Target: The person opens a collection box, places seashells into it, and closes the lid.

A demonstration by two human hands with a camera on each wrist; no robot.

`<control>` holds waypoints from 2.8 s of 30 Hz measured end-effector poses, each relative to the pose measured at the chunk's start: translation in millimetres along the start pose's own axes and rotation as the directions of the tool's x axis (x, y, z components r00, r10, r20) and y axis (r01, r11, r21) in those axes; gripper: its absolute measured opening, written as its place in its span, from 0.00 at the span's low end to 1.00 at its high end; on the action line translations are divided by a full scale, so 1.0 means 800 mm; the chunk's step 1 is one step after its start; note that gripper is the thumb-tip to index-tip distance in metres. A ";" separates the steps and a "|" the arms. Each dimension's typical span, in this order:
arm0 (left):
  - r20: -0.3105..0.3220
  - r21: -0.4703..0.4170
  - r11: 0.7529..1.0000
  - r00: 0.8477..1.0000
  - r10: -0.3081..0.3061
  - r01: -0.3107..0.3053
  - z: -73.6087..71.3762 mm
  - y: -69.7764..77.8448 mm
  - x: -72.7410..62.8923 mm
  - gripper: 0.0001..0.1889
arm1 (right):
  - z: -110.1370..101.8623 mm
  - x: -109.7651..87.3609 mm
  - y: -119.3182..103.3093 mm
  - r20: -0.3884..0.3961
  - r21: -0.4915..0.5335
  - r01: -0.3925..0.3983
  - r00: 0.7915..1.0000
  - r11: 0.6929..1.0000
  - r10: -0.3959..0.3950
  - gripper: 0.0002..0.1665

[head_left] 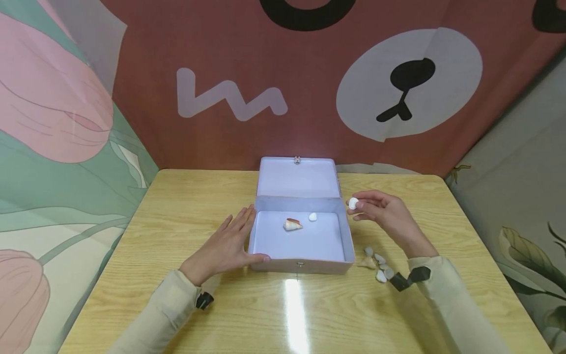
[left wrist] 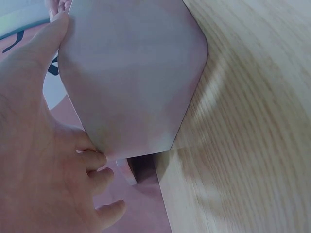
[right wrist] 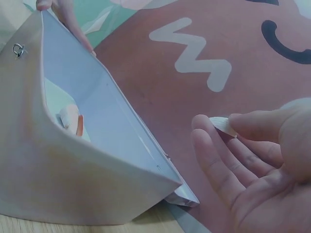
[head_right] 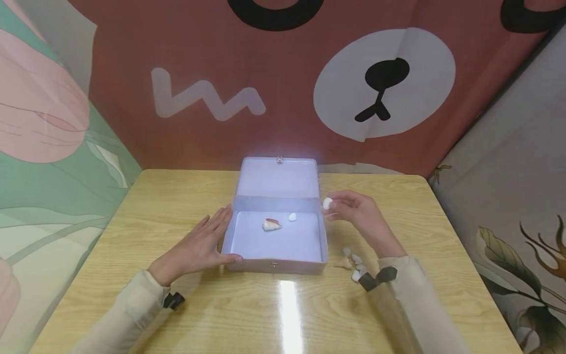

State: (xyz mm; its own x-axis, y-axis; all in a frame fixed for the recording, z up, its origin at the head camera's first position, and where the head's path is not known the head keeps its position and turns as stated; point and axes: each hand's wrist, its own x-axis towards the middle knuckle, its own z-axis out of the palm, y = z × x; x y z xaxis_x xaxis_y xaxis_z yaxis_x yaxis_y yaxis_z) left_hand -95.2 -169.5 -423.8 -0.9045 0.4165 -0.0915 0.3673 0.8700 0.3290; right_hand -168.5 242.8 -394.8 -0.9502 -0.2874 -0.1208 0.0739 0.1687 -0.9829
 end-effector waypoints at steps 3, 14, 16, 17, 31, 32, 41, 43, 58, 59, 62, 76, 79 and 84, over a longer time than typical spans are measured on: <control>0.002 -0.005 1.000 1.000 -0.001 0.001 -0.001 0.001 0.000 0.68 | 0.005 0.003 -0.002 0.003 -0.018 0.002 1.000 1.000 -0.002 0.28; 0.008 -0.009 1.000 1.000 -0.001 0.001 0.000 0.001 0.001 0.68 | 0.025 0.014 -0.005 0.058 -0.102 -0.013 0.998 0.995 0.019 0.25; 0.007 -0.011 1.000 1.000 -0.001 0.001 0.000 0.002 0.000 0.68 | 0.029 0.016 -0.005 0.076 -0.117 -0.009 0.997 0.993 0.018 0.25; 0.008 -0.014 1.000 1.000 -0.001 0.001 0.000 0.002 0.000 0.68 | 0.031 0.017 -0.005 0.087 -0.127 -0.006 0.996 0.992 0.017 0.25; -0.002 -0.009 1.000 1.000 0.003 -0.003 -0.001 0.003 0.000 0.67 | 0.048 0.020 -0.006 0.187 -0.209 0.021 0.982 0.978 0.019 0.22; -0.002 -0.010 1.000 1.000 0.002 -0.002 -0.001 0.003 0.000 0.67 | 0.048 0.020 -0.007 0.188 -0.209 0.019 0.982 0.978 0.021 0.22; -0.003 -0.017 1.000 1.000 -0.005 0.005 0.000 0.002 -0.001 0.68 | 0.041 0.013 -0.012 0.159 -0.209 0.018 0.987 0.978 0.016 0.21; -0.005 -0.014 1.000 1.000 -0.005 0.005 0.001 0.001 -0.001 0.68 | 0.038 0.011 -0.013 0.152 -0.195 0.017 0.988 0.981 0.014 0.21; -0.009 -0.005 1.000 1.000 -0.005 0.005 0.002 0.000 -0.001 0.68 | 0.008 -0.002 0.000 0.091 -0.162 0.016 0.996 0.987 -0.001 0.23; -0.009 -0.005 1.000 1.000 -0.004 0.004 0.002 0.000 -0.002 0.68 | 0.006 -0.003 0.001 0.086 -0.164 0.011 0.996 0.986 0.004 0.22; -0.011 -0.006 1.000 1.000 -0.002 0.002 0.001 0.001 -0.002 0.68 | 0.001 -0.006 0.004 0.075 -0.167 0.010 0.997 0.986 0.002 0.22; -0.008 -0.010 1.000 1.000 -0.002 0.002 0.002 0.001 -0.001 0.68 | -0.022 -0.020 0.029 0.046 -0.162 0.032 0.999 0.986 -0.024 0.25; -0.011 -0.009 1.000 1.000 -0.001 0.001 0.002 0.001 -0.001 0.68 | -0.028 -0.024 0.033 0.034 -0.168 0.031 0.999 0.985 -0.026 0.25; -0.010 -0.010 1.000 1.000 -0.002 0.002 0.001 0.001 0.000 0.67 | -0.036 -0.029 0.038 0.012 -0.181 0.009 1.000 0.983 -0.006 0.27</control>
State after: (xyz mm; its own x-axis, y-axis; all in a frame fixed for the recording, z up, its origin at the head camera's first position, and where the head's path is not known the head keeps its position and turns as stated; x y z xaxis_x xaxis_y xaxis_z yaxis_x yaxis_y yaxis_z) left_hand -94.6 -168.8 -424.7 -0.9074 0.4120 -0.0827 0.3633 0.8680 0.3384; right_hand -152.6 281.4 -417.6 -0.9468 -0.3002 -0.1162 0.0098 0.3339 -0.9426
